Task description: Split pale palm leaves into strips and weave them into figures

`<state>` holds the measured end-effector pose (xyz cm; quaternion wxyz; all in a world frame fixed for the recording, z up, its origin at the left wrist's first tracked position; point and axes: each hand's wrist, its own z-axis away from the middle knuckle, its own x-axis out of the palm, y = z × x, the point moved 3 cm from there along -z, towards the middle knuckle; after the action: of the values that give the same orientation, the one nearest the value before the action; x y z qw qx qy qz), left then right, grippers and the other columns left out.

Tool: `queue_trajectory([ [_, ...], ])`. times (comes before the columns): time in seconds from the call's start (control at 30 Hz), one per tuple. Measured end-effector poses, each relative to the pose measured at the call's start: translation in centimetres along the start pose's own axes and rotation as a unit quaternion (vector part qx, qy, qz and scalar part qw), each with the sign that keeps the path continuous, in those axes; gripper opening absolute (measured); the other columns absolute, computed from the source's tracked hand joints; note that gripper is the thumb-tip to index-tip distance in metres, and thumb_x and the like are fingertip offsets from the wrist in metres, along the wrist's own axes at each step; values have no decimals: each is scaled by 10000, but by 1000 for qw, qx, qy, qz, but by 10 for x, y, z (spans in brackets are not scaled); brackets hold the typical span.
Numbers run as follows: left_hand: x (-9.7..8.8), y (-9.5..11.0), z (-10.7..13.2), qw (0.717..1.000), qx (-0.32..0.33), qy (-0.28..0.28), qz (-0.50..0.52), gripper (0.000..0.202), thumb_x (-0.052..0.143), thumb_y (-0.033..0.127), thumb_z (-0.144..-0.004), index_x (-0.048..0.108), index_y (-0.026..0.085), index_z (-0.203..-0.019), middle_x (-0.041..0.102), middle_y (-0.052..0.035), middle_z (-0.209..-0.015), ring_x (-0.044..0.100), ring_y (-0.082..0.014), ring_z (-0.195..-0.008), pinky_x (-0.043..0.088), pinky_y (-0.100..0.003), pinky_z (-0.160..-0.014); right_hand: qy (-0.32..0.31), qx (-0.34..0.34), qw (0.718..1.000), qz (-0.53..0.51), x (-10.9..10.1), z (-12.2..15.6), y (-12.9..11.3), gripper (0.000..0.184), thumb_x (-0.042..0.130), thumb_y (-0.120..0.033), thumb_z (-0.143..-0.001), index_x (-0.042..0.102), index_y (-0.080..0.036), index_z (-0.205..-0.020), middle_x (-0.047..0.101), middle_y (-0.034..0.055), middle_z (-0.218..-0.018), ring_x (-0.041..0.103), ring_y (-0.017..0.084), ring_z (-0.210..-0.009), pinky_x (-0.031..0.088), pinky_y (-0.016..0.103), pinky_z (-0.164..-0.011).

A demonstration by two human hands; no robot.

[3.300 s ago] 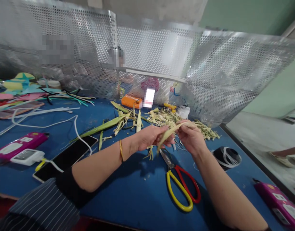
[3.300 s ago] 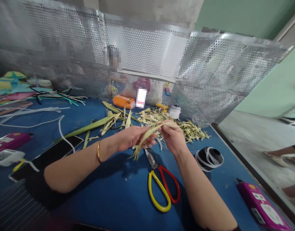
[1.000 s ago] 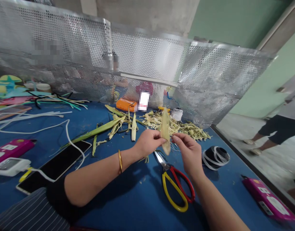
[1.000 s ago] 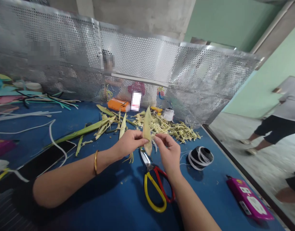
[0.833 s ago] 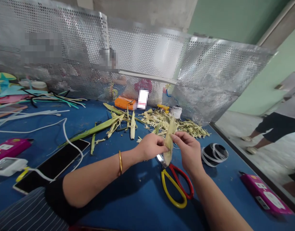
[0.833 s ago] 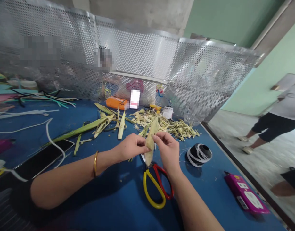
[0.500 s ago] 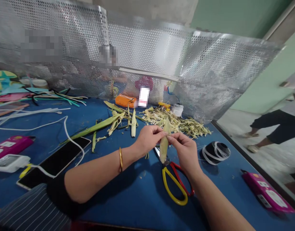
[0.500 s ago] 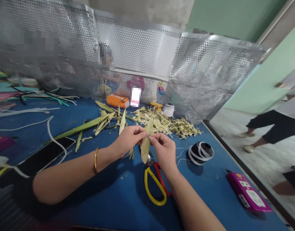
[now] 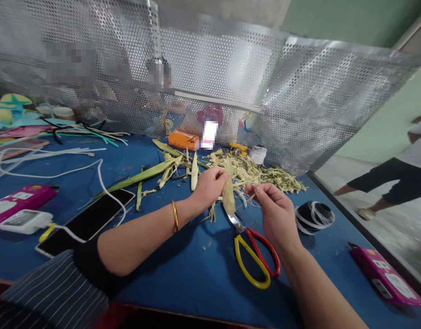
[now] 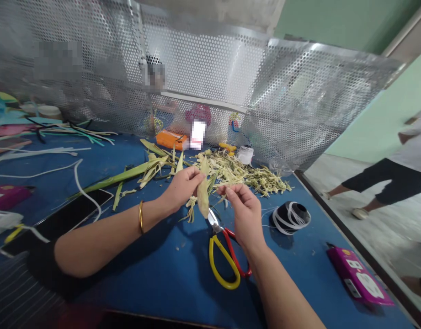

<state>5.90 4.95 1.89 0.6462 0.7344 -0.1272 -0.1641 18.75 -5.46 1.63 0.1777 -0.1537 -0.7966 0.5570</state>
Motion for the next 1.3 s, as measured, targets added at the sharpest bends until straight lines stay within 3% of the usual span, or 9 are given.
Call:
queue_trajectory([
  [0.3,-8,5,-9,999,-16,37,15,185,557,200,-850,542,165,-669,517,34,-551,458,-80,-437,352,-188,-396,-109,67,990,-58,-20,-15,-9,166,728,-309,-772,617,-194,-729,615,-29,-605,529,94,-496,416,218,-498],
  [0.53,-28,7,-21,990,-13,129,62,238,558,163,-859,514,162,-625,481,47,-511,414,-65,-422,293,-188,-392,-206,155,965,41,-33,-23,-1,238,724,-372,-763,595,-183,-699,621,-15,-618,483,79,-419,368,220,-429],
  [0.67,-28,11,-22,990,-25,118,74,241,566,161,-860,513,160,-624,501,36,-529,431,-69,-432,291,-187,-385,-65,54,976,201,-47,-39,13,231,645,-411,-788,599,-190,-738,646,19,-659,586,157,-559,488,311,-610],
  [0.77,-20,11,-17,993,-31,73,87,227,566,158,-863,530,155,-639,509,29,-543,437,-69,-448,306,-185,-393,89,-63,912,396,-57,-46,15,277,590,-378,-794,655,-167,-962,703,128,-952,646,285,-892,465,470,-856],
  [0.83,-14,10,-14,994,-28,44,94,219,569,168,-865,536,154,-649,507,28,-549,434,-69,-453,310,-187,-394,91,-114,884,444,-51,-43,14,349,590,-372,-792,668,-161,-1058,663,165,-1146,589,329,-1077,400,515,-957],
  [0.9,-9,8,-11,994,-21,27,103,201,572,172,-864,543,154,-666,507,29,-558,434,-68,-458,312,-188,-393,7,-98,921,377,-36,-35,14,317,588,-408,-810,704,-183,-1000,691,131,-1099,616,297,-1028,435,471,-929],
  [1.0,-6,8,-8,993,-9,9,118,187,573,167,-858,547,153,-673,503,32,-566,435,-65,-465,316,-185,-394,-131,58,975,168,-5,-14,18,269,681,-436,-750,724,-187,-841,724,56,-770,654,210,-731,511,367,-753],
  [1.1,-3,9,-5,991,-12,-9,132,186,579,184,-853,552,152,-671,508,34,-569,451,-64,-471,325,-184,-404,-119,123,983,65,13,0,17,227,740,-399,-700,694,-178,-689,668,10,-604,592,144,-579,486,285,-629],
  [1.3,8,8,5,987,-47,-115,106,245,770,327,-680,615,137,-691,583,20,-619,511,-85,-525,406,-211,-479,-45,89,993,59,9,-2,14,192,763,-353,-682,687,-178,-660,650,-4,-584,575,129,-584,461,267,-627],
])
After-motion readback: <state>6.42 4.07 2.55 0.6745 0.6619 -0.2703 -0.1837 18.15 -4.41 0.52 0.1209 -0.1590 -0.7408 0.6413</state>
